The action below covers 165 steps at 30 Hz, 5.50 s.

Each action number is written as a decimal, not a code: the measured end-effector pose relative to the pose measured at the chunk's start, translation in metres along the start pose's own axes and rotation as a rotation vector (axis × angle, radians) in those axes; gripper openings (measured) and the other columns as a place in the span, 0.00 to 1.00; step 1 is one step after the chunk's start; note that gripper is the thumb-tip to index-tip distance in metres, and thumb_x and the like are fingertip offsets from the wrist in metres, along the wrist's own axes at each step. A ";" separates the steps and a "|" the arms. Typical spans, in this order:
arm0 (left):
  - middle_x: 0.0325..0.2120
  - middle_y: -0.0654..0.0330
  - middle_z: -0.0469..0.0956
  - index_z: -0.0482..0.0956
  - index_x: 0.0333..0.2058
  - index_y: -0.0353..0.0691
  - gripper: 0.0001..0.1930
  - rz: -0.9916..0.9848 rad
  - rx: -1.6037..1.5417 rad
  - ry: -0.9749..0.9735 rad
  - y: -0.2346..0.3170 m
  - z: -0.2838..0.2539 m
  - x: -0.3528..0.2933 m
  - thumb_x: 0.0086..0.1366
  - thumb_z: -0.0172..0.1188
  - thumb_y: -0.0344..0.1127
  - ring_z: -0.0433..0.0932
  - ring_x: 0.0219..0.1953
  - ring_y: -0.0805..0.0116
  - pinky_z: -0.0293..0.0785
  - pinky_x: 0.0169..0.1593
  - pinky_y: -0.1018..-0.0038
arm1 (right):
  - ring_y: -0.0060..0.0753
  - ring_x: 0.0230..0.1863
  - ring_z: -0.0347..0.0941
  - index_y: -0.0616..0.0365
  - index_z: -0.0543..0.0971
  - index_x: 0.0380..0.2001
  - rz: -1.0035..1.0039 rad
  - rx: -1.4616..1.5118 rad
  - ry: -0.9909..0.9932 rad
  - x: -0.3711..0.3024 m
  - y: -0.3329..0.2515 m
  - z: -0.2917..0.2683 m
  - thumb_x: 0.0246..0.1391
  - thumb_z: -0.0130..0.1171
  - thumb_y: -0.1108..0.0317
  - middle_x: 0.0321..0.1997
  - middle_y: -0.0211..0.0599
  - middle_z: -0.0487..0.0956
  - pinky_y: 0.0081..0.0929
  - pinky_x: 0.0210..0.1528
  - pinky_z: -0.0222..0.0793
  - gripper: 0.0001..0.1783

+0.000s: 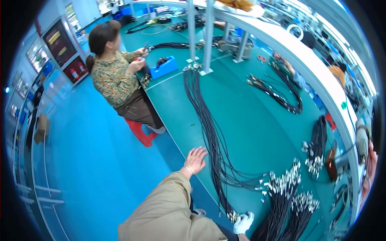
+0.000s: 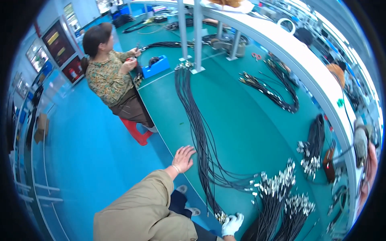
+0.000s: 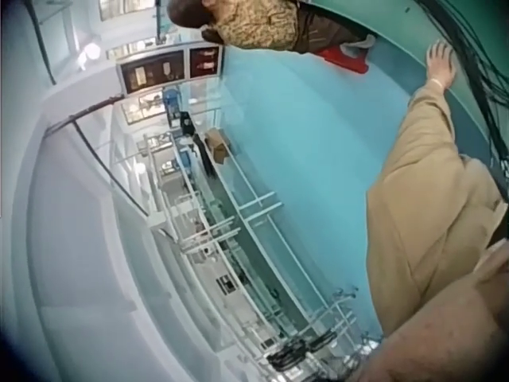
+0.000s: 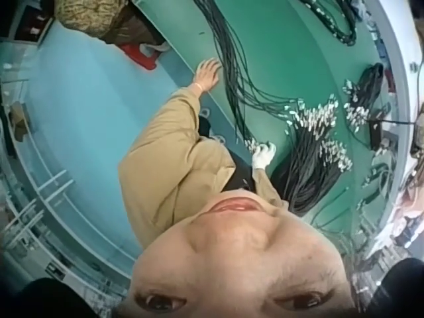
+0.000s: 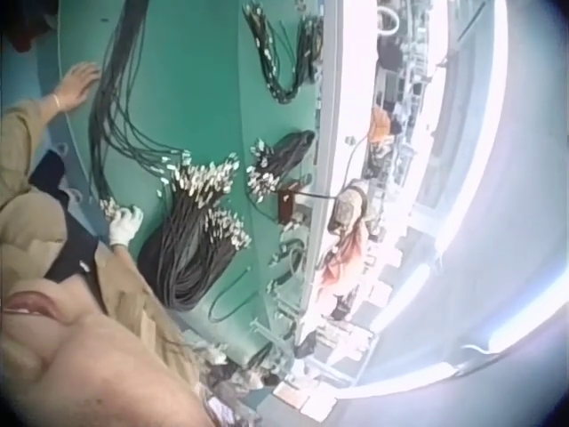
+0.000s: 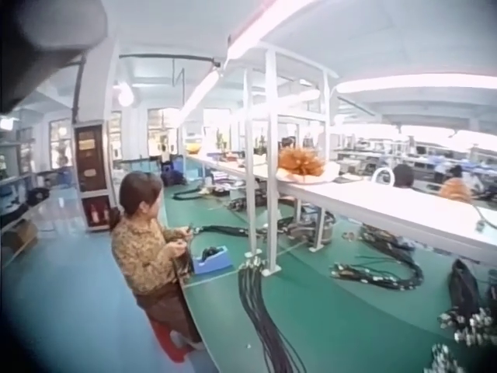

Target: Handling and organizing bundles of electronic cables at an assembly station.

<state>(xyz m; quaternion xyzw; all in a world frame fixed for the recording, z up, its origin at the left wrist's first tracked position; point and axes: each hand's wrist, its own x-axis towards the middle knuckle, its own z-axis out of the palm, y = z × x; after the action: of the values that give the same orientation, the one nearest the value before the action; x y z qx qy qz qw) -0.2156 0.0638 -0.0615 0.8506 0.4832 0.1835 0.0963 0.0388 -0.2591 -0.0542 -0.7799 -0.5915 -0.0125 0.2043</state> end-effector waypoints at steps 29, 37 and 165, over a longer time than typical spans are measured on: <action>0.20 0.63 0.73 0.75 0.37 0.35 0.11 0.791 -0.786 -0.636 0.193 -0.023 0.008 0.60 0.52 0.36 0.70 0.25 0.77 0.68 0.33 0.81 | 0.29 0.25 0.73 0.61 0.77 0.28 0.790 0.497 -0.248 0.078 -0.050 -0.075 0.47 0.55 0.60 0.23 0.39 0.77 0.25 0.29 0.66 0.14; 0.17 0.61 0.73 0.76 0.31 0.35 0.11 0.285 -0.856 -1.218 0.200 -0.001 -0.029 0.60 0.50 0.36 0.69 0.21 0.74 0.66 0.29 0.77 | 0.22 0.28 0.72 0.63 0.76 0.34 1.083 1.297 -0.142 0.048 -0.052 -0.062 0.51 0.53 0.58 0.29 0.34 0.78 0.20 0.30 0.67 0.17; 0.18 0.63 0.76 0.80 0.28 0.42 0.10 0.321 -0.662 -1.230 0.215 0.027 -0.034 0.56 0.50 0.37 0.73 0.21 0.71 0.68 0.29 0.74 | 0.23 0.25 0.71 0.64 0.77 0.28 0.947 0.880 -0.227 0.040 -0.041 -0.047 0.46 0.53 0.65 0.23 0.35 0.77 0.21 0.29 0.67 0.12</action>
<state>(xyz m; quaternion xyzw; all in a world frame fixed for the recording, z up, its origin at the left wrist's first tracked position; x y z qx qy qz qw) -0.0514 -0.0755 -0.0208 0.7868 0.1294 -0.1804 0.5759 0.0233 -0.2296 0.0118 -0.7960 -0.1518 0.4042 0.4242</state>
